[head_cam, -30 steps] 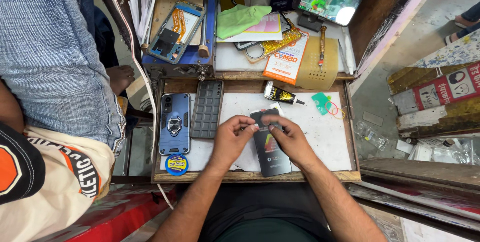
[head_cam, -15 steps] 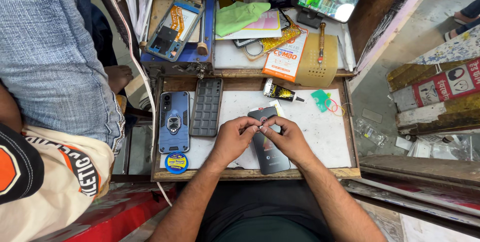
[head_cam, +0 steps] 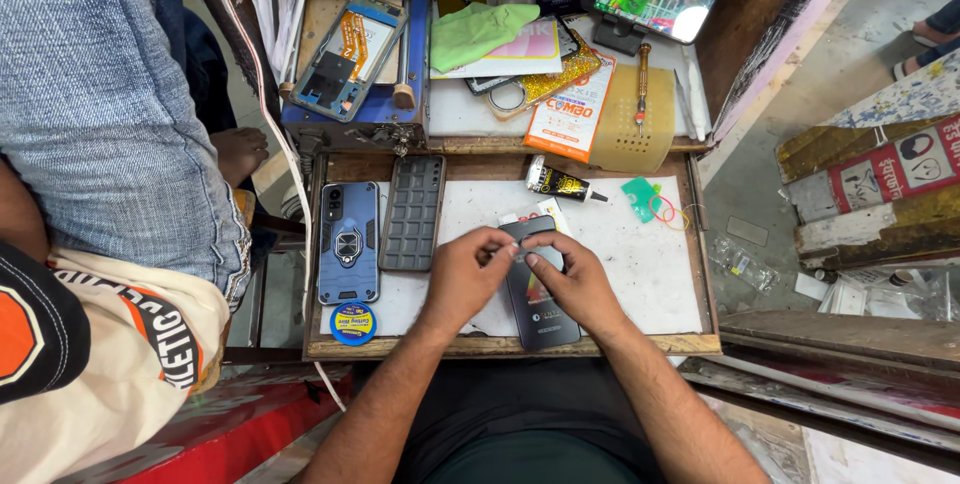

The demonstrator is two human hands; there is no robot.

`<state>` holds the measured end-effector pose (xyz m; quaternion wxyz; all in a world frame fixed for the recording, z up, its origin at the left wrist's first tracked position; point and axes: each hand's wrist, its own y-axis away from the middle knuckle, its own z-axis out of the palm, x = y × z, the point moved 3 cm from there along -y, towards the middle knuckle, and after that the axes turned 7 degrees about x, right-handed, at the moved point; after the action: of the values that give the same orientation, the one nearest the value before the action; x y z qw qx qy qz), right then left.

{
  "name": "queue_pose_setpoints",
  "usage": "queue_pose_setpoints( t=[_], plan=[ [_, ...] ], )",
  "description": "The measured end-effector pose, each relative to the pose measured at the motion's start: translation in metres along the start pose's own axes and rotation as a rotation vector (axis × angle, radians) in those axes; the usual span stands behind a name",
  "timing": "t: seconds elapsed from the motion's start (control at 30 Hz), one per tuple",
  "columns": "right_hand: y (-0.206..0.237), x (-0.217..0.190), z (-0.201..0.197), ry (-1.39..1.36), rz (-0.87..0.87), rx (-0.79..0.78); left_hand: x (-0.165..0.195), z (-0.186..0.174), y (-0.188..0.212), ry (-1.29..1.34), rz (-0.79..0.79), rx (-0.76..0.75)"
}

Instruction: The person removes a SIM card from a smartphone, then opens the device to access the internal components. They apply adhesive to the frame and attach a new battery, pressing it into place.

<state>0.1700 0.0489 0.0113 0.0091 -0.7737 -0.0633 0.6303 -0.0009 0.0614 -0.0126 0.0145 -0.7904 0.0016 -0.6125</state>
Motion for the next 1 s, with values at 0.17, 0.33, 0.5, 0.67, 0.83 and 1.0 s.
queue_pose_setpoints(
  t=[0.17, 0.33, 0.5, 0.67, 0.83, 1.0],
  plan=[
    [-0.004, 0.005, -0.01, -0.384, 0.374, -0.019, -0.007, -0.009, -0.007, 0.461, -0.227, 0.003],
    [-0.008, 0.005, -0.012, -0.463, 0.382, -0.046, -0.005, 0.002, -0.005, 0.548, -0.273, -0.029],
    [-0.005, 0.008, -0.013, -0.473, 0.381, -0.038, -0.005, 0.005, -0.002, 0.539, -0.28, -0.035],
    [-0.005, 0.009, -0.013, -0.481, 0.381, -0.032, -0.008, 0.006, -0.001, 0.568, -0.315, -0.04],
    [-0.003, 0.01, -0.012, -0.421, 0.346, -0.03, -0.008, 0.005, -0.002, 0.514, -0.291, -0.028],
    [0.003, 0.008, -0.006, -0.186, 0.194, 0.006, 0.002, -0.005, -0.002, 0.099, -0.322, -0.05]
  ],
)
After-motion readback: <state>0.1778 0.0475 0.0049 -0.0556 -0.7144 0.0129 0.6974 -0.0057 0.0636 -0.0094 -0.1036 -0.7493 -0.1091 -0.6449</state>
